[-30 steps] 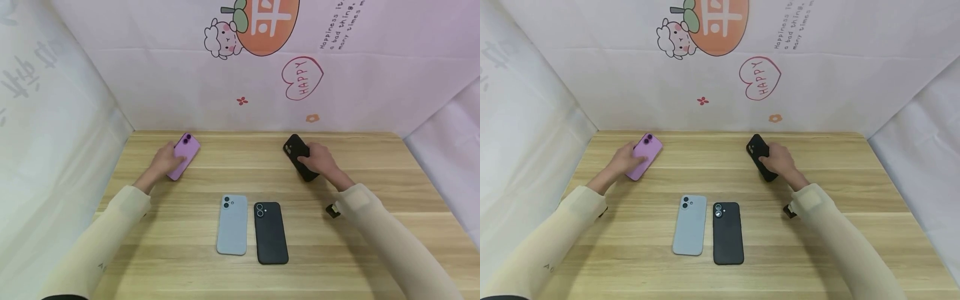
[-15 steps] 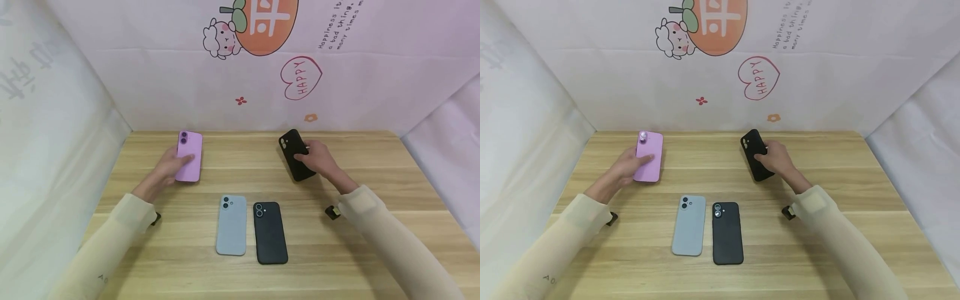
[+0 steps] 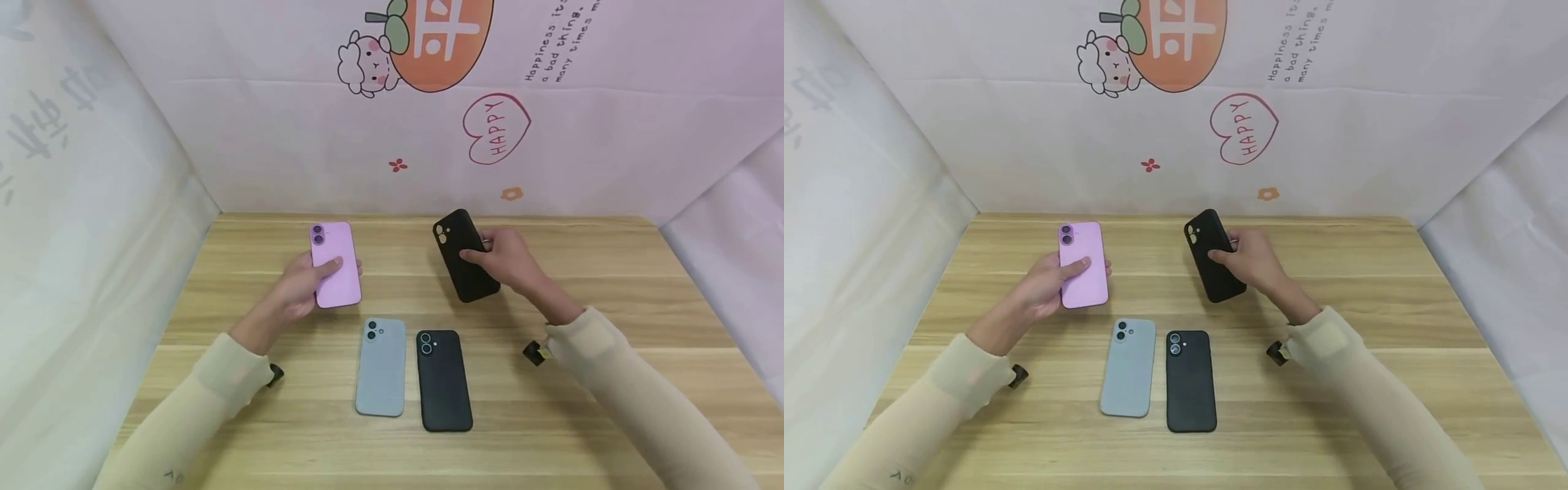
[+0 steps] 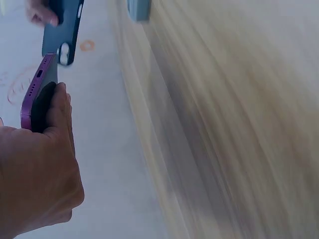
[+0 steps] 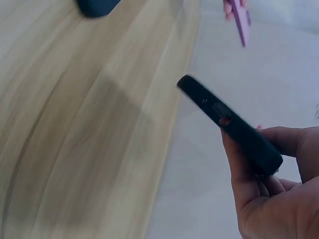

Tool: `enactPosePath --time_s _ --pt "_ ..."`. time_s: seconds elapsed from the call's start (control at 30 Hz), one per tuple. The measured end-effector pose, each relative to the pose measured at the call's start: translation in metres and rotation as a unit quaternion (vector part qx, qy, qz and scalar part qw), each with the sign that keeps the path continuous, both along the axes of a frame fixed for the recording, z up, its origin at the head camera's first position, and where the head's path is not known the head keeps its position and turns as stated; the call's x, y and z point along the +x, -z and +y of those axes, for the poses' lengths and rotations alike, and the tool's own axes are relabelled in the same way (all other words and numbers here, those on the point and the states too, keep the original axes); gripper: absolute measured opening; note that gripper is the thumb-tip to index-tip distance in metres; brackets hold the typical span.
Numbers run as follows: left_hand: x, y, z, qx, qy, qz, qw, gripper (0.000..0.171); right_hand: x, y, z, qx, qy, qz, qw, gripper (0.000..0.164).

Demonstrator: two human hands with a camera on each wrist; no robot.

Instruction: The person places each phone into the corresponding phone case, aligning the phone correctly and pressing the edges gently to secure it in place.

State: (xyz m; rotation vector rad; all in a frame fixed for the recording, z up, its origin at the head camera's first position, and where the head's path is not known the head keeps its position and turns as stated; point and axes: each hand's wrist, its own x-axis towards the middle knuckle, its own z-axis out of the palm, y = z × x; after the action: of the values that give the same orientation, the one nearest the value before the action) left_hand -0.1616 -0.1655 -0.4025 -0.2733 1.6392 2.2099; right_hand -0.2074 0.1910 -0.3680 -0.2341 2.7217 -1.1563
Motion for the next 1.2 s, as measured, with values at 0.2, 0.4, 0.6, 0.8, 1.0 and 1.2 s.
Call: enactPosePath --time_s 0.2,0.4,0.6,0.8,1.0,1.2 --pt "0.014 -0.003 0.023 0.018 0.027 -0.001 0.9995 0.051 0.015 -0.016 -0.016 -0.071 -0.011 -0.024 0.997 0.040" --pt "0.029 -0.007 0.046 0.037 0.058 -0.011 0.9976 0.050 0.026 -0.029 -0.029 -0.113 -0.010 -0.043 0.993 0.037" --pt "0.041 -0.005 0.062 0.064 0.075 -0.032 0.9946 0.048 0.033 -0.033 -0.038 -0.137 -0.021 -0.043 0.989 0.033" --pt "0.050 -0.003 0.073 0.049 0.086 -0.030 0.9947 0.050 0.040 -0.035 -0.045 -0.151 -0.029 -0.045 0.987 0.032" --pt "0.053 -0.001 0.077 0.053 0.099 -0.027 0.9933 0.051 0.046 -0.036 -0.049 -0.164 -0.040 -0.050 0.984 0.036" --pt "0.054 -0.003 0.079 0.092 0.101 -0.025 0.9903 0.050 0.049 -0.036 -0.053 -0.178 -0.045 -0.057 0.981 0.040"
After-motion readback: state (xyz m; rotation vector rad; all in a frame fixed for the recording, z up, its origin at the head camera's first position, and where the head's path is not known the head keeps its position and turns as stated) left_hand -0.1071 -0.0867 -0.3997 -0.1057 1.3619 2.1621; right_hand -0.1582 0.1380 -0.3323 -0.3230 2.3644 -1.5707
